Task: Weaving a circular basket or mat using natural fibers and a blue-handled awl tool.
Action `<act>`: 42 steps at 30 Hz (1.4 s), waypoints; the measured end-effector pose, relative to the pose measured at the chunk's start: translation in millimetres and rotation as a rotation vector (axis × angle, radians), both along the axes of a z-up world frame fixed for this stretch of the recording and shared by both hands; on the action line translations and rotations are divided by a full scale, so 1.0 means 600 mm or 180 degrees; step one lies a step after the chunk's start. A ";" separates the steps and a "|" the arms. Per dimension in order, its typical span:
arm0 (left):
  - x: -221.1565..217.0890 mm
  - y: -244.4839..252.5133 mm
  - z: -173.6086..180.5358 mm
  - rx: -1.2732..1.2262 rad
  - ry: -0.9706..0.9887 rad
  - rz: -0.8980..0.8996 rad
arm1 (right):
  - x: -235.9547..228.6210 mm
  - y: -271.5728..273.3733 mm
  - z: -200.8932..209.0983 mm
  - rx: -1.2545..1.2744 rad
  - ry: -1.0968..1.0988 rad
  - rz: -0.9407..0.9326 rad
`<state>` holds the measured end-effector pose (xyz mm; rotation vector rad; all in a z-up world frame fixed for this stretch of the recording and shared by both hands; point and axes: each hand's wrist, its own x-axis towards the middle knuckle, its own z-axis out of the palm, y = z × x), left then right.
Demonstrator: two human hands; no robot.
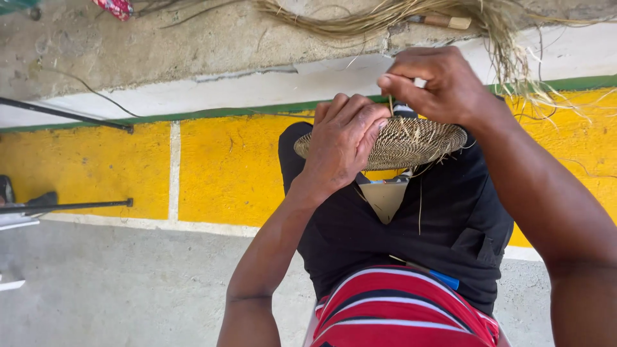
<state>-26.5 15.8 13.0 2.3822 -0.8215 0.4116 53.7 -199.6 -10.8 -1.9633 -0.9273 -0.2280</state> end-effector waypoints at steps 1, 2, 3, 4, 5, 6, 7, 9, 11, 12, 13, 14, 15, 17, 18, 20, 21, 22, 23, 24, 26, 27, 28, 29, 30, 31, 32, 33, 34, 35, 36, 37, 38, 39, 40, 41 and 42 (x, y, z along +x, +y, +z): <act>0.005 -0.001 0.001 -0.0001 -0.0033 -0.0024 | 0.015 0.002 -0.011 -0.0001 -0.0033 -0.0024; 0.005 -0.001 0.001 0.0015 -0.0033 -0.0028 | 0.026 0.006 -0.023 -0.0313 -0.0257 -0.0212; 0.005 -0.001 0.001 0.0031 -0.0034 -0.0032 | 0.037 0.011 -0.036 -0.0626 -0.0480 -0.0398; 0.006 -0.001 0.001 0.0034 -0.0039 -0.0023 | 0.052 0.014 -0.046 -0.0621 -0.0486 -0.0390; 0.006 0.000 0.001 0.0019 -0.0054 -0.0041 | 0.066 0.019 -0.056 -0.0641 -0.0881 -0.0442; 0.006 0.002 0.003 0.0008 -0.0069 -0.0051 | 0.083 0.025 -0.065 -0.0653 -0.1276 -0.0484; 0.007 0.003 0.002 0.0015 -0.0073 -0.0034 | 0.086 0.030 -0.064 -0.0642 -0.1282 -0.0468; 0.013 0.002 -0.002 -0.0048 -0.0085 -0.0095 | 0.095 0.034 -0.062 -0.0664 -0.1531 -0.0476; 0.012 0.003 -0.004 -0.0062 -0.0076 -0.0138 | 0.084 0.039 -0.047 -0.0656 -0.1861 -0.0542; 0.013 0.003 -0.004 -0.0068 -0.0072 -0.0182 | 0.081 0.042 -0.039 -0.0637 -0.2195 -0.0609; 0.015 0.005 -0.001 -0.0069 -0.0082 -0.0183 | 0.080 0.042 -0.039 -0.0638 -0.2205 -0.0610; 0.014 0.006 0.002 -0.0052 -0.0048 -0.0211 | 0.076 0.041 -0.041 -0.0621 -0.2273 -0.0685; 0.014 0.008 0.005 -0.0034 -0.0015 -0.0239 | 0.071 0.041 -0.042 -0.0603 -0.2341 -0.0759; 0.016 0.010 0.005 0.0015 -0.0014 -0.0204 | 0.055 0.032 -0.021 -0.0567 -0.1695 -0.0686; 0.017 0.011 0.004 0.0069 0.0016 -0.0163 | 0.047 0.027 -0.011 -0.0523 -0.1021 -0.0605; 0.019 0.014 0.004 0.0114 0.0011 -0.0113 | -0.006 -0.001 0.028 0.0502 -0.0062 -0.0386; 0.017 0.017 0.002 0.0171 0.0022 -0.0066 | -0.033 -0.014 0.047 0.1504 0.0950 -0.0160; 0.017 0.017 0.000 0.0145 0.0027 -0.0029 | -0.060 -0.021 0.065 0.1473 0.0962 -0.0128; 0.017 0.018 -0.002 0.0159 0.0029 -0.0074 | -0.087 -0.029 0.083 0.1866 0.1229 0.0366; 0.018 0.018 -0.003 0.0174 0.0018 -0.0115 | -0.113 -0.036 0.103 0.2250 0.1492 0.0871; 0.016 0.017 -0.006 0.0136 0.0051 -0.0096 | -0.136 -0.048 0.064 0.1845 0.1266 0.0820; 0.015 0.016 -0.008 0.0121 0.0091 -0.0120 | -0.149 -0.056 0.044 0.1474 0.1026 0.0732; 0.017 0.016 -0.007 0.0098 0.0070 -0.0088 | -0.154 -0.048 0.054 0.1443 0.1014 0.0764; 0.020 0.016 -0.006 0.0069 0.0064 -0.0099 | -0.159 -0.040 0.064 0.0856 0.0935 0.0067; 0.018 0.017 -0.006 0.0047 0.0082 -0.0123 | -0.170 -0.031 0.071 0.0272 0.0865 -0.0634; 0.013 0.017 -0.011 0.0030 0.0086 -0.0106 | -0.174 -0.026 0.070 0.0253 0.0867 -0.0620; 0.013 0.019 -0.013 0.0006 0.0038 -0.0133 | -0.172 -0.020 0.069 0.0045 0.0184 -0.0620; 0.012 0.020 -0.016 -0.0017 -0.0010 -0.0160 | -0.171 -0.014 0.068 -0.0162 -0.0499 -0.0610; 0.011 0.019 -0.018 -0.0029 -0.0017 -0.0148 | -0.171 -0.015 0.052 -0.0172 -0.0507 -0.0598; 0.009 0.020 -0.020 -0.0039 -0.0053 -0.0157 | -0.172 -0.017 0.036 0.0036 -0.0372 -0.0648; 0.008 0.021 -0.021 -0.0050 -0.0099 -0.0157 | -0.170 -0.017 0.021 0.0247 -0.0247 -0.0686; 0.007 0.023 -0.021 -0.0063 -0.0116 -0.0137 | -0.167 -0.012 0.018 0.0236 -0.0265 -0.0665; 0.008 0.023 -0.021 -0.0065 -0.0149 -0.0147 | -0.164 -0.009 0.016 0.0212 -0.0375 -0.0688; 0.008 0.024 -0.020 -0.0067 -0.0182 -0.0156 | -0.160 -0.005 0.014 0.0190 -0.0486 -0.0710; 0.009 0.025 -0.022 -0.0086 -0.0193 -0.0141 | -0.159 -0.003 0.013 0.0172 -0.0497 -0.0694; 0.010 0.026 -0.025 -0.0098 -0.0175 -0.0156 | -0.158 -0.001 0.013 0.0197 -0.0558 -0.0780; 0.011 0.026 -0.028 -0.0111 -0.0162 -0.0168 | -0.157 0.001 0.012 0.0221 -0.0623 -0.0863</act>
